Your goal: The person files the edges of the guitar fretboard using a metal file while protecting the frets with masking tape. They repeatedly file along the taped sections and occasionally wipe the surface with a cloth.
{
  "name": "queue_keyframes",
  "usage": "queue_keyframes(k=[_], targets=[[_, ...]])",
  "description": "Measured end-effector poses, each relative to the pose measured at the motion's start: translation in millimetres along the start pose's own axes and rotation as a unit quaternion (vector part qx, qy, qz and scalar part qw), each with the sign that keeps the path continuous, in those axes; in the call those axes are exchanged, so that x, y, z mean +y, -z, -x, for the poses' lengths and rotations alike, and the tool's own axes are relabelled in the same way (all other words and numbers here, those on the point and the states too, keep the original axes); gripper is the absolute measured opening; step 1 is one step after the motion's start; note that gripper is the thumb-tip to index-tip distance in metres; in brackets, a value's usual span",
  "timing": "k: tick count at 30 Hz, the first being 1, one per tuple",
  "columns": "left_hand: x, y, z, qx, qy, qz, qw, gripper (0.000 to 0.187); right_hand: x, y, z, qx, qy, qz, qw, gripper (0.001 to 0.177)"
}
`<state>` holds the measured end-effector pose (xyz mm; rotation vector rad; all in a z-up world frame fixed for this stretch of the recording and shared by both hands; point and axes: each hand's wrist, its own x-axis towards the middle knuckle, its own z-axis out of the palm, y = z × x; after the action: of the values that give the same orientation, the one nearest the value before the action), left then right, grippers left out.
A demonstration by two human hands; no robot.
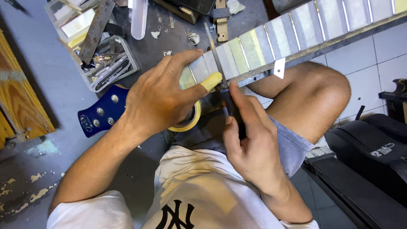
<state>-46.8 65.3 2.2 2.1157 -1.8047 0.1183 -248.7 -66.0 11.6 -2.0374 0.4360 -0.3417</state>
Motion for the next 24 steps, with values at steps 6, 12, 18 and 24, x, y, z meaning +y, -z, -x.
queue_keyframes(k=[6,12,18,24], targets=[[3,-7,1,-0.046,0.114,0.052,0.991,0.051,8,8,54,0.020,0.007,0.012,1.000,0.046],[4,0,-2,-0.098,0.139,0.100,0.980,0.048,-2,5,-4,-0.022,0.004,0.032,0.999,0.050],[1,-2,-1,-0.056,0.114,0.052,0.991,0.052,9,10,50,0.012,-0.002,0.013,1.000,0.048],[0,2,-2,-0.022,0.001,0.006,1.000,0.009,-7,10,-8,-0.035,-0.012,0.016,0.999,0.051]])
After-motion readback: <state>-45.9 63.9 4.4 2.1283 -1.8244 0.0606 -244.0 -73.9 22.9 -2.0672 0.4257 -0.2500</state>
